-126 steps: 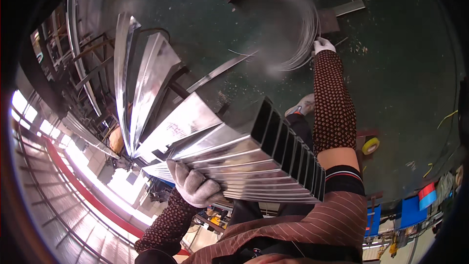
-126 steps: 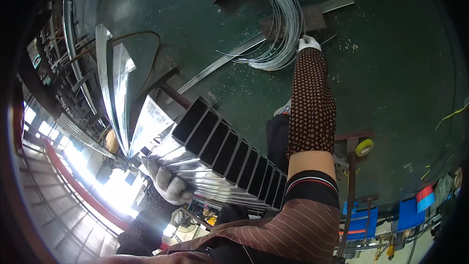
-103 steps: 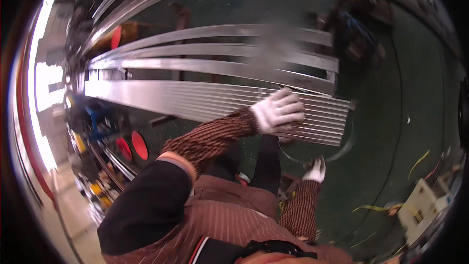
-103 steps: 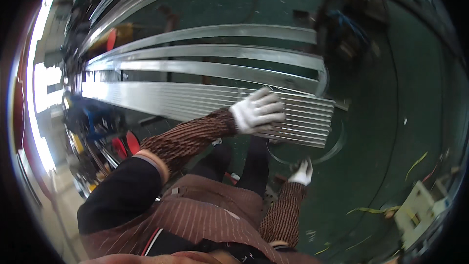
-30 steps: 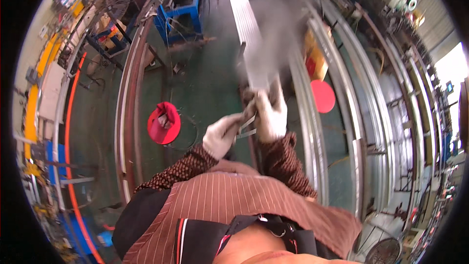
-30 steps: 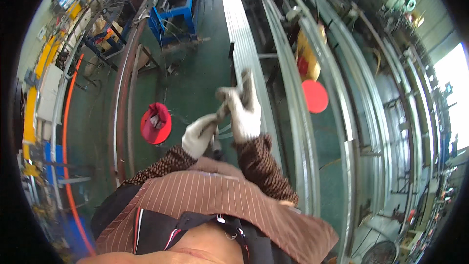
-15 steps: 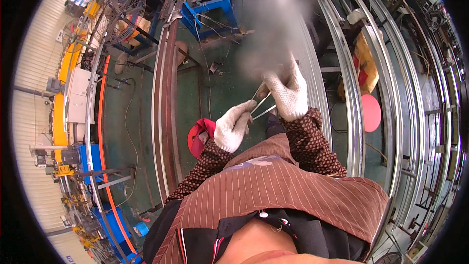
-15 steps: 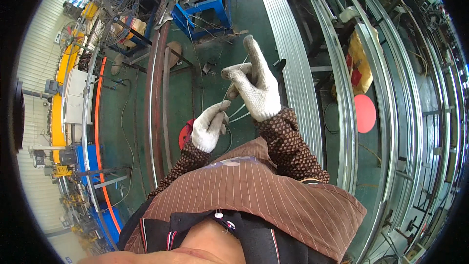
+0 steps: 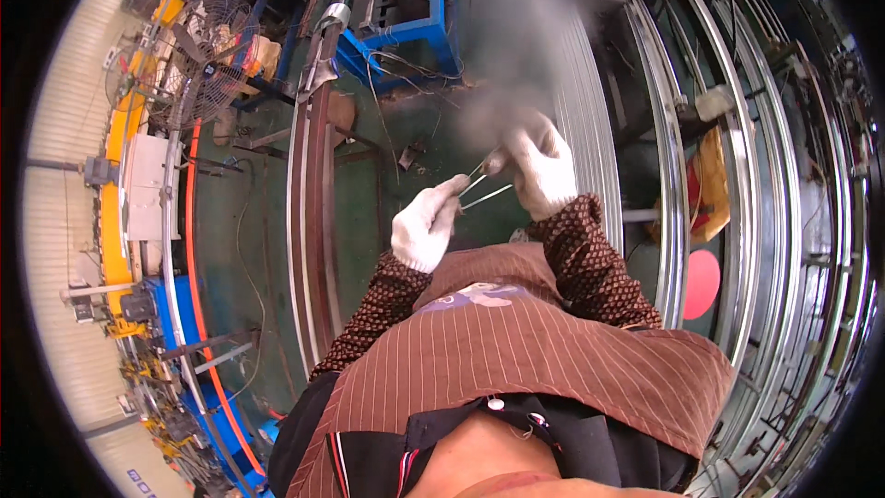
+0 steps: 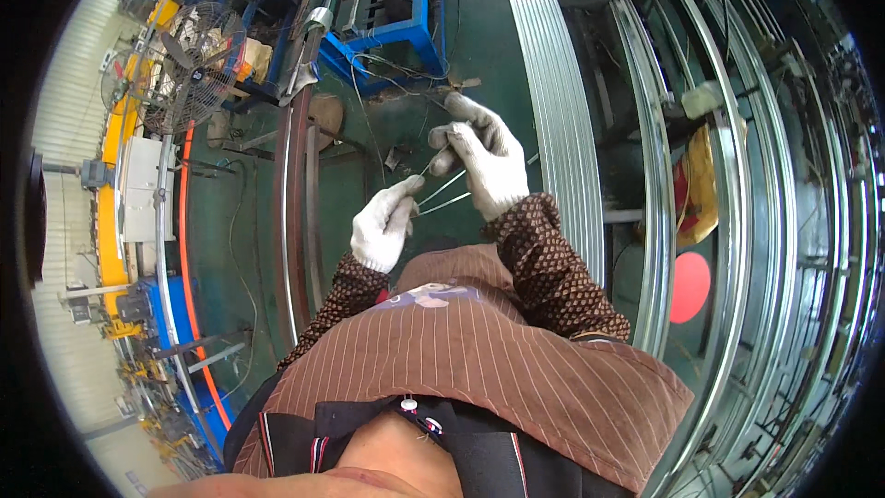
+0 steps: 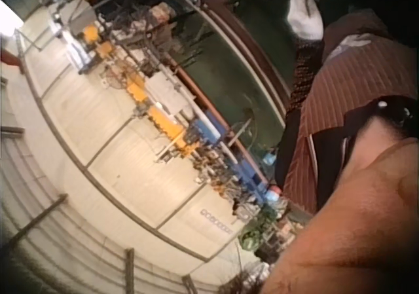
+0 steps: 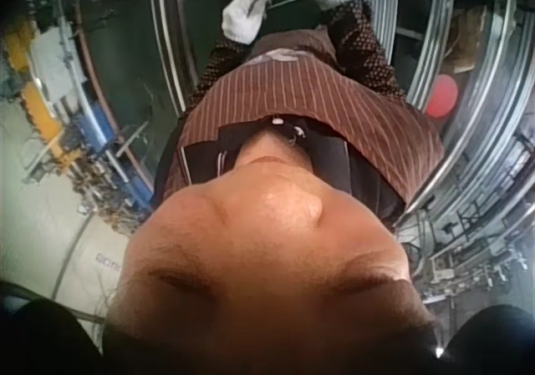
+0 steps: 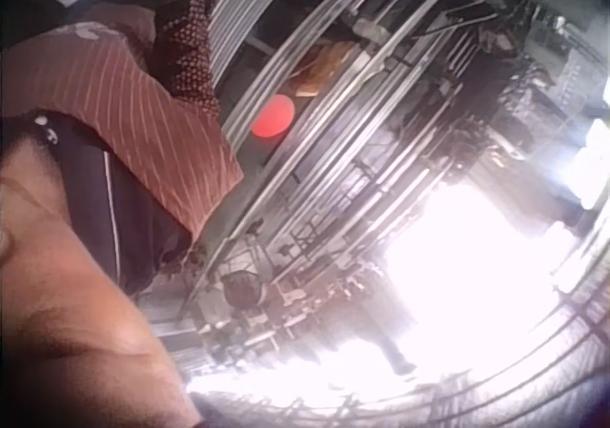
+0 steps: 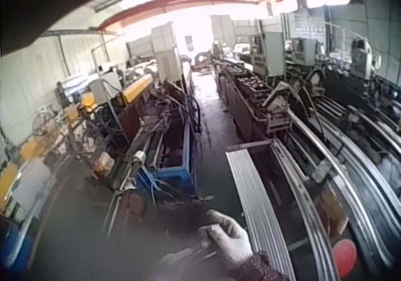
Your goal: The recorder uses wire ties to bind together long, corrugated metal panels in a workshop.
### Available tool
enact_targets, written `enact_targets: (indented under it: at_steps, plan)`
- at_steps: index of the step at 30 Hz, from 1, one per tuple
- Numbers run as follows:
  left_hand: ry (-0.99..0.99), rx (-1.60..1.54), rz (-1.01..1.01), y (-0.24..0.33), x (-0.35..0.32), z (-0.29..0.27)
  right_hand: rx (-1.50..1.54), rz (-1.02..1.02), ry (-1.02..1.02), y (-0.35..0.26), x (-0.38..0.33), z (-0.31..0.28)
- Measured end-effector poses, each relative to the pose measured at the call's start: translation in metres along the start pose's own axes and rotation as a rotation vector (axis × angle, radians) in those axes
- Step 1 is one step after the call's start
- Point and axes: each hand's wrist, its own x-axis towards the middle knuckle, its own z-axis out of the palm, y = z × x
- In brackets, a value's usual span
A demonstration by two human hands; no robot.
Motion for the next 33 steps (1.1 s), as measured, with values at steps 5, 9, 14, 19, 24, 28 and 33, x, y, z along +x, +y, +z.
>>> enact_targets:
  at_steps: [5,9,14,19,24,28,33]
  plan:
    - [-0.068,0.322,0.145,-0.048,0.073,-0.037,0.296,0.102,0.077,0.042,0.091,-0.032]
    - [-0.157,0.397,0.182,-0.106,0.131,-0.075,0.456,0.108,0.378,0.054,0.157,-0.091]
    - [-0.298,0.43,0.304,-0.155,0.212,-0.104,0.508,0.088,0.752,0.064,0.201,-0.162]
    - [-0.686,0.471,0.341,-0.16,0.315,-0.064,0.748,-0.16,0.927,0.082,0.196,-0.225]
    - [-0.849,0.153,0.163,-0.142,0.404,0.044,0.903,-0.287,1.152,0.049,0.191,-0.284]
    - [-0.938,0.01,0.009,-0.115,0.47,0.142,0.759,-0.428,1.122,0.021,0.209,-0.327]
    - [-1.079,0.122,0.191,-0.102,0.561,0.252,0.406,-0.149,1.672,0.023,0.222,-0.359]
